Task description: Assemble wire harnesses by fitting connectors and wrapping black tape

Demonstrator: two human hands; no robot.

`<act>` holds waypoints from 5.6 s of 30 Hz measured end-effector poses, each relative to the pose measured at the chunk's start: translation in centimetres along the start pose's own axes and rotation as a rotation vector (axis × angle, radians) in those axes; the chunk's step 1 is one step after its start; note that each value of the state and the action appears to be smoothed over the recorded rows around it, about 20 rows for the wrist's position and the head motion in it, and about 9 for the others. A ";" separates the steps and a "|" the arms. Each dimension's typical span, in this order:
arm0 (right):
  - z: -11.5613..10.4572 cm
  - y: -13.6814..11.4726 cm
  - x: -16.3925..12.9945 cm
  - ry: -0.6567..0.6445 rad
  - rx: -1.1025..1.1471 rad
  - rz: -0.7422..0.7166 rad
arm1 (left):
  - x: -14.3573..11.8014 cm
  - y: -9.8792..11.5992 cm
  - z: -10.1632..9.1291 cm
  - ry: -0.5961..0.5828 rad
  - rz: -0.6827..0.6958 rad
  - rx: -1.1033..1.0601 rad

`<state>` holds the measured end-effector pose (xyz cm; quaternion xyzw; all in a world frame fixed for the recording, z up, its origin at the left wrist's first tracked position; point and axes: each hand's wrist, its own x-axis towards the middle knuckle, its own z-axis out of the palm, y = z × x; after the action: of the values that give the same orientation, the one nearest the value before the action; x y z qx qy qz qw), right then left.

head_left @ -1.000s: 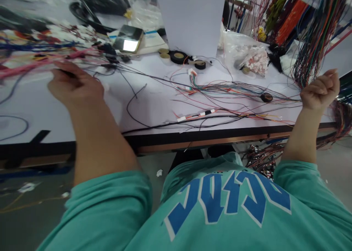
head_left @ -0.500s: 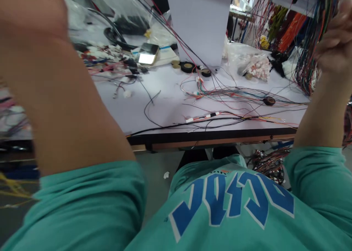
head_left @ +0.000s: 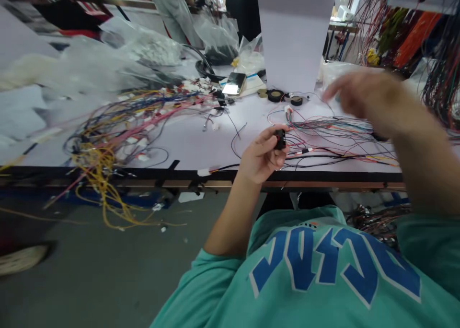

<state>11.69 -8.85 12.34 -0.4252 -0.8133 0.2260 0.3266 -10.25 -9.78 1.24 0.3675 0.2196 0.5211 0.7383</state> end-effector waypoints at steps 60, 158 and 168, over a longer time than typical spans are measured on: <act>8.3 0.3 -6.9 0.244 -0.398 -0.299 | -1.6 -3.6 1.0 -0.281 0.137 0.004; 5.5 14.0 3.7 -0.409 -0.526 0.072 | 3.4 18.1 -12.0 0.625 0.350 0.079; 4.5 17.9 0.1 -0.385 0.101 0.336 | 0.2 15.0 -18.6 0.717 -0.011 0.620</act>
<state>18.09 0.48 -2.28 -0.4868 -0.7660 0.3942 0.1446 -32.43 -0.95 1.07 0.3663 0.6079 0.5210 0.4741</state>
